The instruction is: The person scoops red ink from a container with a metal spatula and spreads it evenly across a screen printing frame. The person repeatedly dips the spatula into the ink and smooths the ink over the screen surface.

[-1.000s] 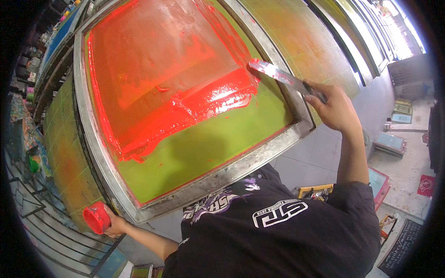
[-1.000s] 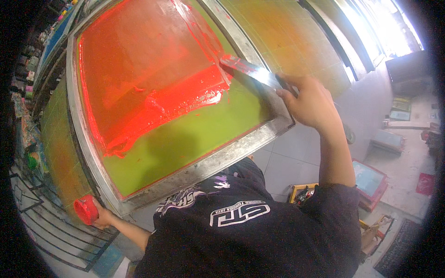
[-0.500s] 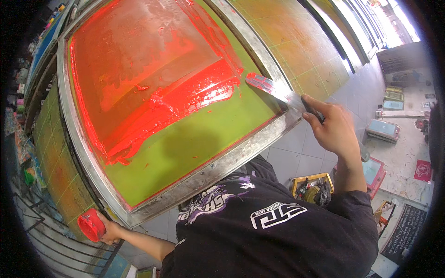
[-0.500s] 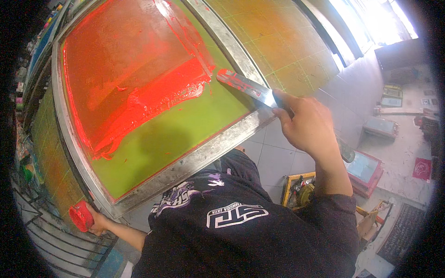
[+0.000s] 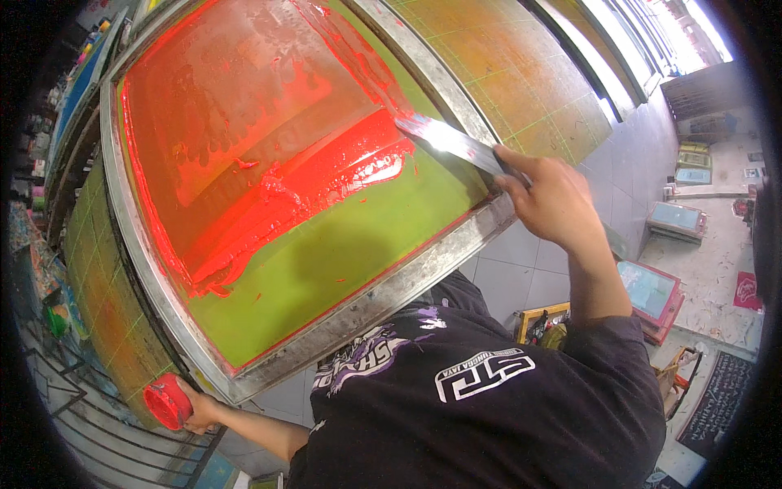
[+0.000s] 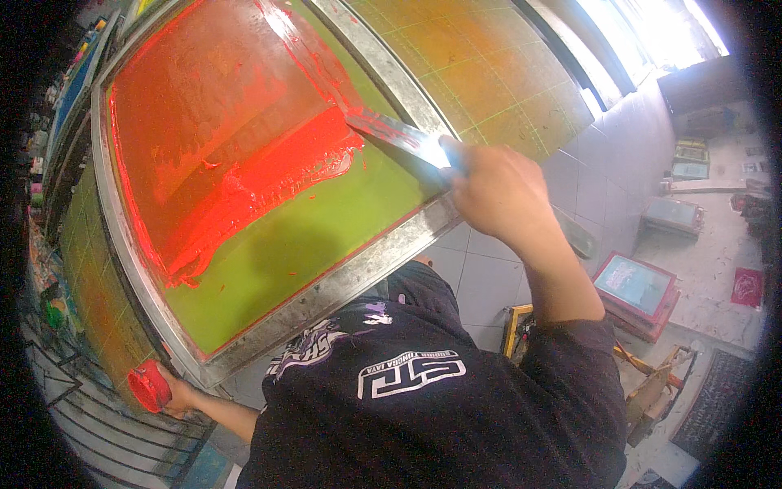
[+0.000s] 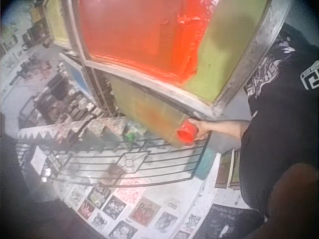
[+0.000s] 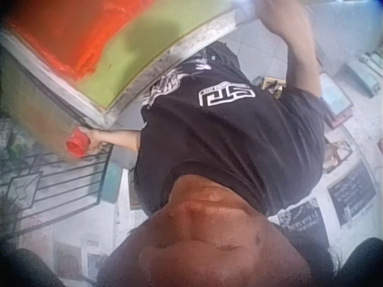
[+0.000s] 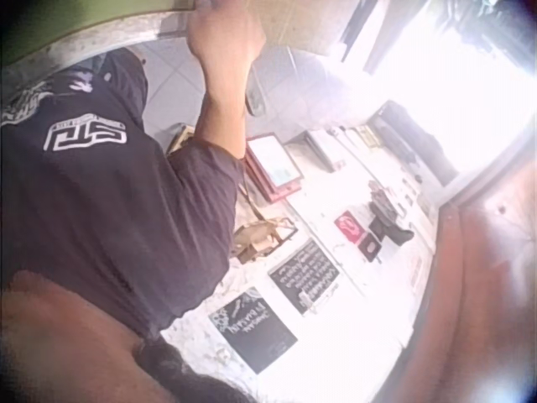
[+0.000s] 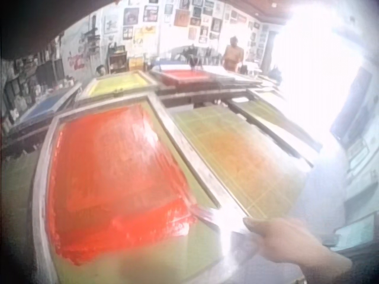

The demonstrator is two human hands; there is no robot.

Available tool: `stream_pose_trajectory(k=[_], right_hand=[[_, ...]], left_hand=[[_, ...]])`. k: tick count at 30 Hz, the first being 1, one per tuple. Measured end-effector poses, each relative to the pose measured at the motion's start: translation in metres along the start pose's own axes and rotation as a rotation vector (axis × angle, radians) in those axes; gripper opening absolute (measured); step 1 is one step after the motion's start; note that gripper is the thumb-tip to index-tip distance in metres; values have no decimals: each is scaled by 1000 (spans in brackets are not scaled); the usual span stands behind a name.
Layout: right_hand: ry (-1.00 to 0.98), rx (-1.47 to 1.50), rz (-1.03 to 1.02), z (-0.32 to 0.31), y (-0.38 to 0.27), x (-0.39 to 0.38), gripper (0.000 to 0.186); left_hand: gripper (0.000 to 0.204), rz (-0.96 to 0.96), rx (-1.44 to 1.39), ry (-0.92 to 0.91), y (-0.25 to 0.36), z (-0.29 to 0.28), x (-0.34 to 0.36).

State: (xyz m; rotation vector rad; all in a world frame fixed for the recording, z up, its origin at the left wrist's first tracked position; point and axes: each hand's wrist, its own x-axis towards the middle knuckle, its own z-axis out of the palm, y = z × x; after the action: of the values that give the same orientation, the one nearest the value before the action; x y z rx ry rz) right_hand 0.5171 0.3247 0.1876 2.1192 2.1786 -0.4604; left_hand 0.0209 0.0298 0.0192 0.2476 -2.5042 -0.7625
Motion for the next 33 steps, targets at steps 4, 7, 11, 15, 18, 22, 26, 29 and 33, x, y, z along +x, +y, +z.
stream_pose_trajectory(k=[4,7,11,15,18,22,26,29,33], right_hand=[[198,116,-120,19,13,1,36],[166,150,-48,8,29,-10,36],[23,104,54,1,36,-23,36],[-25,-32,73,8,31,-24,37],[-29,-48,62,5,21,-18,37],[-1,-12,41,5,8,-10,37],[-52,-12,50,-4,-5,2,37],[-53,-30,45,-1,-8,13,37],[-39,-12,34,3,-11,24,37]], left_hand=[[106,-47,110,42,-53,31,34],[108,-9,83,88,-38,24,20],[109,-48,80,43,-29,17,17],[109,-39,95,88,-45,30,25],[107,-51,112,87,-45,30,31],[104,-43,102,151,-46,35,25],[104,-52,74,86,-43,30,22],[105,-49,12,73,-32,24,9],[103,-27,-20,93,-29,20,5]])
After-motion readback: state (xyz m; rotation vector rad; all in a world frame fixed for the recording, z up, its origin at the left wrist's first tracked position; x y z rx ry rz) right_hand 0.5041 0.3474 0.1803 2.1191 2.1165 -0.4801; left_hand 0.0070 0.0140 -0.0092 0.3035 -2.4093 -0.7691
